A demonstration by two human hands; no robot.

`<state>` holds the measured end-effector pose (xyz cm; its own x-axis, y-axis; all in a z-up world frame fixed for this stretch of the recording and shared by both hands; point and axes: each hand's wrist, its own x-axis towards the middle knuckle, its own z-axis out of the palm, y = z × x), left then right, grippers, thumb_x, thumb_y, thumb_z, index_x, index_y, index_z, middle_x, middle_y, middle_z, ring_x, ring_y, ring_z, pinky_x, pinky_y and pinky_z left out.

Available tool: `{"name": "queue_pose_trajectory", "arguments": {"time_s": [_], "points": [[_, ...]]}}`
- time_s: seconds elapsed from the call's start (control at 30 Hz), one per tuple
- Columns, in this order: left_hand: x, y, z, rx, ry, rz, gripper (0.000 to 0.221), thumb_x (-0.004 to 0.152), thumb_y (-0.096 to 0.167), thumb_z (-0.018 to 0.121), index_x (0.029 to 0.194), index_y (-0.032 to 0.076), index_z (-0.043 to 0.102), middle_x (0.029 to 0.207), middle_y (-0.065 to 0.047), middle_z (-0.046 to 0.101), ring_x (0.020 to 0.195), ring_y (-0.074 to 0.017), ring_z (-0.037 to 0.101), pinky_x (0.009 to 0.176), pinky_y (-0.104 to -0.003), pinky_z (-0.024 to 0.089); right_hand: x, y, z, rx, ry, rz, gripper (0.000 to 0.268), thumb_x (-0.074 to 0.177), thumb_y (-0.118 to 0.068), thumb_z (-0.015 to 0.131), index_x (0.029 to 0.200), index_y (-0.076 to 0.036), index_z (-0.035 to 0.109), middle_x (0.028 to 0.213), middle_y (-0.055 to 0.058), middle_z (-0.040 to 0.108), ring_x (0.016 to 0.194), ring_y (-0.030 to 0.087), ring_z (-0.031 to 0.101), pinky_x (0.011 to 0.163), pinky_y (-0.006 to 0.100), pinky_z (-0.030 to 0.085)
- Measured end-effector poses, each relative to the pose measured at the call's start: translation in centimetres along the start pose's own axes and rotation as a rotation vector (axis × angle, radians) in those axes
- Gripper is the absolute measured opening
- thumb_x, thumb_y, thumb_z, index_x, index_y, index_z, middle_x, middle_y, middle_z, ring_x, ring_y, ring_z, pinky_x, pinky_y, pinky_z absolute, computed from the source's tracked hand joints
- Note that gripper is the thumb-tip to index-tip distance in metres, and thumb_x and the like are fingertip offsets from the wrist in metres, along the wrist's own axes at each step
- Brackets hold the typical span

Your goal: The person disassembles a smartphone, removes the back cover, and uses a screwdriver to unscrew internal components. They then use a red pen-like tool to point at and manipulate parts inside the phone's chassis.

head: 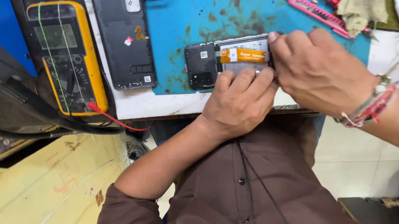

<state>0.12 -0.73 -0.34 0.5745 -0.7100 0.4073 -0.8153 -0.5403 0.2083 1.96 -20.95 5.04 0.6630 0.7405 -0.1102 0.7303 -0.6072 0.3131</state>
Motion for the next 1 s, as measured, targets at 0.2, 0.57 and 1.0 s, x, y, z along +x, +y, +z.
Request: {"name": "queue_pose_trajectory", "arguments": {"time_s": [0.2,0.57,1.0], "points": [[0.0,0.1,-0.1,0.104,0.025,0.01,0.033,0.099,0.025,0.064,0.126,0.008,0.073,0.137,-0.006,0.064,0.107,-0.0176,0.058,0.092,-0.037,0.036,-0.9,1.6,0.4,0.457,0.138,0.246,0.049,0.075,-0.012,0.067,0.123,-0.008,0.075,0.098,0.005,0.068,0.088,0.024,0.066,0.075,0.036,0.054],[0.0,0.3,0.0,0.078,0.006,0.002,0.035,0.1,0.025,0.064,0.13,0.007,0.071,0.133,-0.004,0.066,0.107,-0.0166,0.059,0.095,-0.037,0.037,-1.4,-1.6,0.0,0.568,0.376,0.453,0.043,0.08,-0.004,0.072,0.123,-0.007,0.074,0.102,0.008,0.069,0.085,0.027,0.066,0.071,0.037,0.053],[0.8,0.8,0.4,0.099,0.017,-0.091,0.045,0.1,0.036,0.062,0.133,0.007,0.07,0.137,-0.006,0.063,0.122,-0.0199,0.059,0.114,-0.048,0.025,-1.8,-1.6,1.5,0.681,0.376,0.493,0.036,0.087,-0.005,0.071,0.123,-0.009,0.074,0.124,0.007,0.069,0.1,0.029,0.064,0.084,0.039,0.054]]}}
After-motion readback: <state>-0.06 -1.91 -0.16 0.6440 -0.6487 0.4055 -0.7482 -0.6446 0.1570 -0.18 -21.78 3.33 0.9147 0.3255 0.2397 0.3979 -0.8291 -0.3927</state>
